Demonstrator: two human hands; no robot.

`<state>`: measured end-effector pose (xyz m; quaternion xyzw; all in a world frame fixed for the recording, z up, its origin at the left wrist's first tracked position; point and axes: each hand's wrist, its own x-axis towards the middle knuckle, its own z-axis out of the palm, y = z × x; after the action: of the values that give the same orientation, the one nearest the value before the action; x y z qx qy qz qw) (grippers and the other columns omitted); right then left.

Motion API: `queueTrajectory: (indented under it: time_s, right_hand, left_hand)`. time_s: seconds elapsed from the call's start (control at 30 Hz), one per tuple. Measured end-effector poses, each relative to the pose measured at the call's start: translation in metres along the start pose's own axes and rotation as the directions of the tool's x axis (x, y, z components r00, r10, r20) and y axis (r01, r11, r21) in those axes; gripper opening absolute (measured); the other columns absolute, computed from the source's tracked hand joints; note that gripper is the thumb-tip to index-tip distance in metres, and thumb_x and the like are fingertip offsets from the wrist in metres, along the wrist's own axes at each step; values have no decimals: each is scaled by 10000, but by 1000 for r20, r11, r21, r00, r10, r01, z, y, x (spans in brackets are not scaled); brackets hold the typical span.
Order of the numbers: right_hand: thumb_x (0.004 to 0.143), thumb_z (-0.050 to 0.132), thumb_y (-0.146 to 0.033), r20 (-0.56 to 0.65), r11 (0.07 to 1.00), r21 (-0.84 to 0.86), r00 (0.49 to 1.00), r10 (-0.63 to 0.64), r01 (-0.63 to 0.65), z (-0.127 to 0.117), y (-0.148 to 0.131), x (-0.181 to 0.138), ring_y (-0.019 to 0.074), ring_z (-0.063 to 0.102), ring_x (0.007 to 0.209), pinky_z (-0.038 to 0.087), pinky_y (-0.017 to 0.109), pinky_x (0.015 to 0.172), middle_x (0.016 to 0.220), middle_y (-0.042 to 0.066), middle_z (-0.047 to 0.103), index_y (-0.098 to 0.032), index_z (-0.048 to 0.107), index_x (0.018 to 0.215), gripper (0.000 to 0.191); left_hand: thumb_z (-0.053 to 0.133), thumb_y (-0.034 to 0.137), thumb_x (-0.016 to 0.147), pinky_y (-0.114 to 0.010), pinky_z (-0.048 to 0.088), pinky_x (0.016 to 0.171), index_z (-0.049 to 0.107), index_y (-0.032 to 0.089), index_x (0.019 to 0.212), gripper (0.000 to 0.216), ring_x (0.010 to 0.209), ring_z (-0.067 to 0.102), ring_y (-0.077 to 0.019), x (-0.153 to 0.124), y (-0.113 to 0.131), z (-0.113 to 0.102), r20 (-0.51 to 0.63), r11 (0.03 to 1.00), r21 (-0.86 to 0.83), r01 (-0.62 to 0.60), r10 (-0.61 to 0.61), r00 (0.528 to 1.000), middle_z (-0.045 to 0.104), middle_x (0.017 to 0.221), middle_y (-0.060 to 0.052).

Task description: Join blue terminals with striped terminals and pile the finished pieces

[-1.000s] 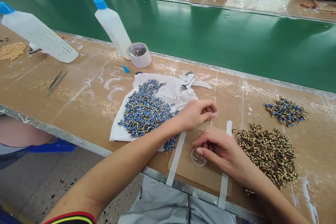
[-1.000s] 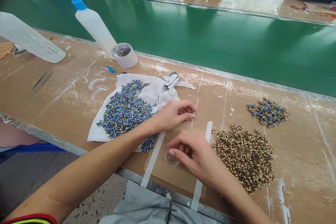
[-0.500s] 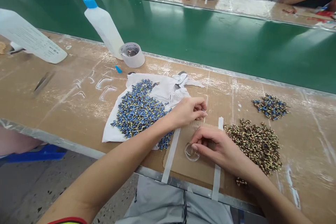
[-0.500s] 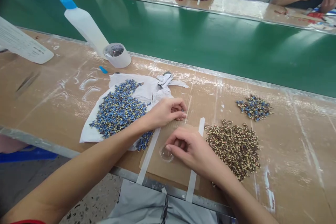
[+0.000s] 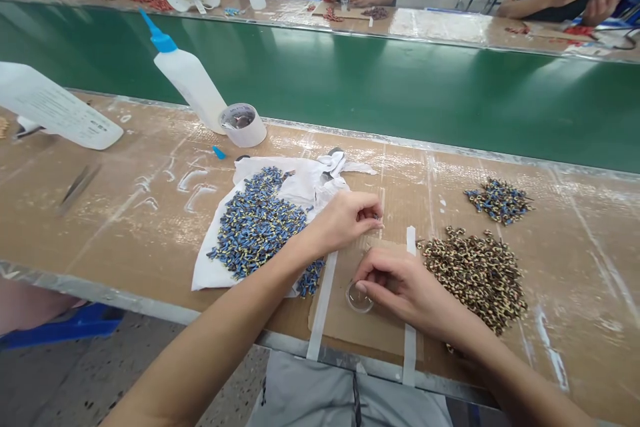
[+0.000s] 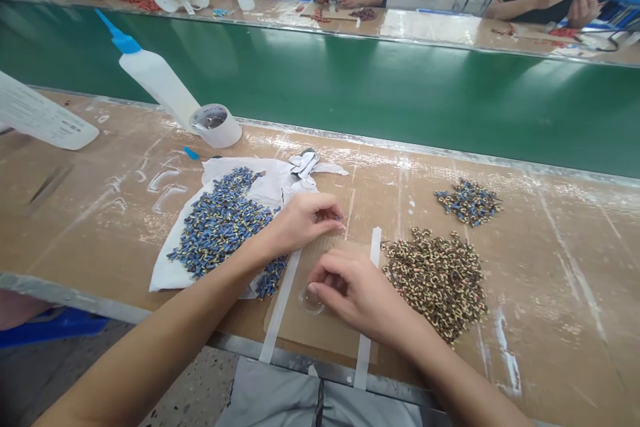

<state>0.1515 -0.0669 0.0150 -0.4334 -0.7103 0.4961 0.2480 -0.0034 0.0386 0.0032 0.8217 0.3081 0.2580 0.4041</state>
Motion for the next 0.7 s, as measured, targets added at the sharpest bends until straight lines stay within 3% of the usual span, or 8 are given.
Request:
queueTrajectory:
  time_s: [0.33,0.7]
  right_hand:
    - [875,564,-123,-11,1000,-12,1000,-6,6,1,-4,-2,104,537,687,417,226,618,789,-11,595,-183,616,836,88]
    - [863,573,-131,-73,995,-82,995,-61,54,2,-3,-1,98,534,686,410,210,615,802,-5,595,-171,592,843,49]
  left_hand:
    - [633,74,782,-231,400,624,641,147,788,74,669,526,-110,2,2,3,-40,990,140,-17,23,999,578,714,14]
    - [667,146,828,-246,445,671,700,172,832,42,705,612,-123,2,0,4,-74,990,142,11,0,997,693,777,7]
